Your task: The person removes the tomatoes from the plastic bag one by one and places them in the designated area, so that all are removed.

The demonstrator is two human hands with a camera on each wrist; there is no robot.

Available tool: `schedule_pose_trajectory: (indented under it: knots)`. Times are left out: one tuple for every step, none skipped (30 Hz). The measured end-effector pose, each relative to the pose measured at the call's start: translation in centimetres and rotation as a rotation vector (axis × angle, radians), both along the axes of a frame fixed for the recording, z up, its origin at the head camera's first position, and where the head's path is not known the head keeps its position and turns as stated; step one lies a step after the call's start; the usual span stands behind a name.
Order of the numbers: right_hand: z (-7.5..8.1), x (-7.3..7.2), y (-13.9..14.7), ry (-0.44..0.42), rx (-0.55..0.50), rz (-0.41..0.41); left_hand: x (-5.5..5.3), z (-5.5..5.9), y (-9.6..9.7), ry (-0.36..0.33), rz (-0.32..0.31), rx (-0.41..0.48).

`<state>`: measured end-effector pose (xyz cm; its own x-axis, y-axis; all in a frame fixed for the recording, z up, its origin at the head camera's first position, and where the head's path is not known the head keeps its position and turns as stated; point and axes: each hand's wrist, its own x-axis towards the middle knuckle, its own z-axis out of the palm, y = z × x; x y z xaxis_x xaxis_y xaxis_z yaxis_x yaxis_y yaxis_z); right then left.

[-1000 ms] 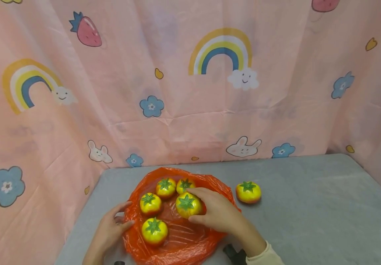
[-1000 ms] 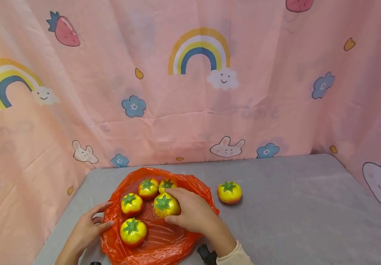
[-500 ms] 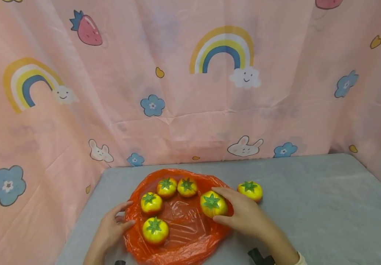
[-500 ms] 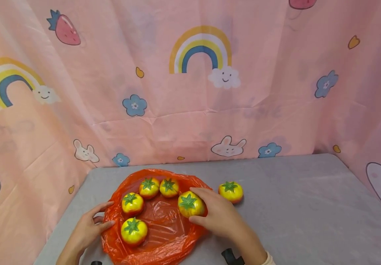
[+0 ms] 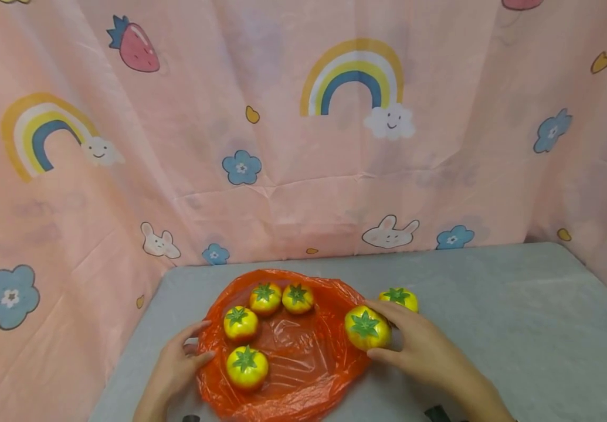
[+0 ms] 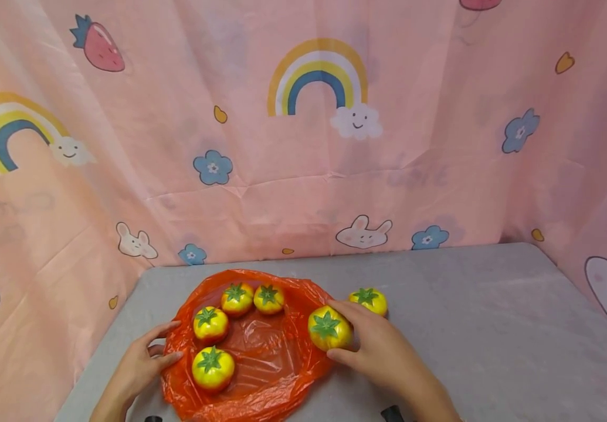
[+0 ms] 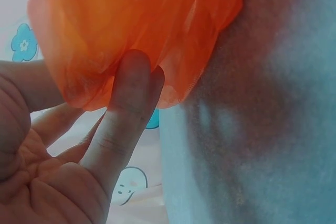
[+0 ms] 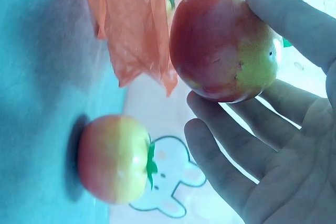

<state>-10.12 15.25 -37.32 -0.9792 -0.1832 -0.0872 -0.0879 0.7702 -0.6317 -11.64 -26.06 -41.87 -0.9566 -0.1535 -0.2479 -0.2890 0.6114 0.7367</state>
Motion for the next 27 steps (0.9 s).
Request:
schedule_pose_trajectory:
  knots:
    - [0.0, 0.1, 0.2, -0.002, -0.002, -0.002, 0.0, 0.0, 0.0, 0.0, 0.001, 0.001]
    - [-0.1, 0.2, 0.4, -0.005, -0.002, -0.004, 0.0, 0.0, 0.0, 0.002, 0.001, -0.001]
    - [-0.1, 0.2, 0.5, -0.005, -0.002, -0.005, 0.0, 0.0, 0.0, 0.002, 0.001, -0.002]
    - [-0.2, 0.3, 0.7, -0.004, -0.002, -0.003, 0.0, 0.1, 0.0, 0.001, 0.001, -0.004]
    - [-0.3, 0.2, 0.9, -0.003, -0.006, 0.001, 0.0, 0.1, 0.0, 0.001, 0.002, -0.006]
    - [-0.5, 0.2, 1.2, -0.001, -0.013, 0.007, 0.0, 0.1, 0.0, 0.0, 0.003, -0.005]
    - [-0.6, 0.2, 1.4, -0.002, -0.015, 0.01, 0.0, 0.1, 0.0, -0.002, 0.004, -0.005]
    - [-0.8, 0.1, 1.6, -0.004, -0.017, 0.011, 0.0, 0.1, -0.1, -0.003, 0.005, -0.006]
    - [-0.9, 0.0, 1.9, -0.004, -0.021, 0.013, 0.0, 0.1, -0.1, -0.003, 0.005, -0.005]
    - [-1.0, -0.1, 2.1, -0.004, -0.021, 0.013, 0.0, 0.1, -0.1, -0.003, 0.005, -0.005]
    - [-1.1, -0.2, 2.4, 0.0, -0.023, 0.012, 0.0, 0.1, 0.0, -0.003, 0.005, -0.003]
    - [-1.2, -0.4, 2.6, 0.004, -0.021, 0.007, 0.0, 0.1, 0.0, -0.003, 0.004, -0.004]
    - [-1.2, -0.5, 2.9, 0.011, -0.018, 0.004, 0.0, 0.0, 0.0, -0.004, 0.004, -0.004]
    - [-1.3, -0.6, 3.2, 0.026, -0.012, 0.004, -0.1, 0.0, 0.0, -0.004, 0.003, -0.004]
    - [-1.3, -0.7, 3.4, 0.045, -0.007, 0.007, -0.1, 0.0, 0.0, -0.006, 0.004, -0.003]
    - [-1.4, -0.8, 3.7, 0.065, -0.004, 0.012, -0.1, 0.0, 0.0, -0.008, 0.004, -0.001]
    - [-1.4, -0.8, 4.0, 0.084, -0.004, 0.016, -0.1, 0.0, 0.1, -0.011, 0.006, 0.0]
    - [-1.5, -0.9, 4.2, 0.1, 0.0, 0.017, -0.1, 0.0, 0.1, -0.012, 0.008, 0.001]
    - [-1.5, -1.0, 4.5, 0.116, -0.001, 0.018, -0.1, 0.0, 0.1, -0.013, 0.009, 0.001]
    - [-1.6, -1.0, 4.7, 0.132, -0.005, 0.02, -0.1, 0.0, 0.1, -0.013, 0.009, -0.003]
    - [-1.6, -1.0, 4.9, 0.139, -0.008, 0.017, -0.1, 0.0, 0.2, -0.012, 0.008, -0.007]
    - [-1.7, -1.1, 5.1, 0.146, -0.005, 0.013, -0.1, 0.0, 0.2, -0.011, 0.008, -0.01]
    - [-1.7, -1.1, 5.3, 0.15, -0.001, 0.002, -0.1, 0.0, 0.1, -0.009, 0.007, -0.015]
    - [-1.7, -1.1, 5.5, 0.154, -0.001, -0.007, -0.1, 0.0, 0.1, -0.007, 0.007, -0.015]
    - [-1.7, -1.2, 5.7, 0.155, -0.002, -0.015, -0.1, -0.1, 0.1, -0.008, 0.006, -0.017]
    - [-1.8, -1.2, 6.0, 0.16, 0.002, -0.022, -0.1, -0.1, 0.1, -0.007, 0.006, -0.017]
    - [-1.8, -1.3, 6.2, 0.16, 0.011, -0.033, -0.1, -0.1, 0.1, -0.006, 0.005, -0.016]
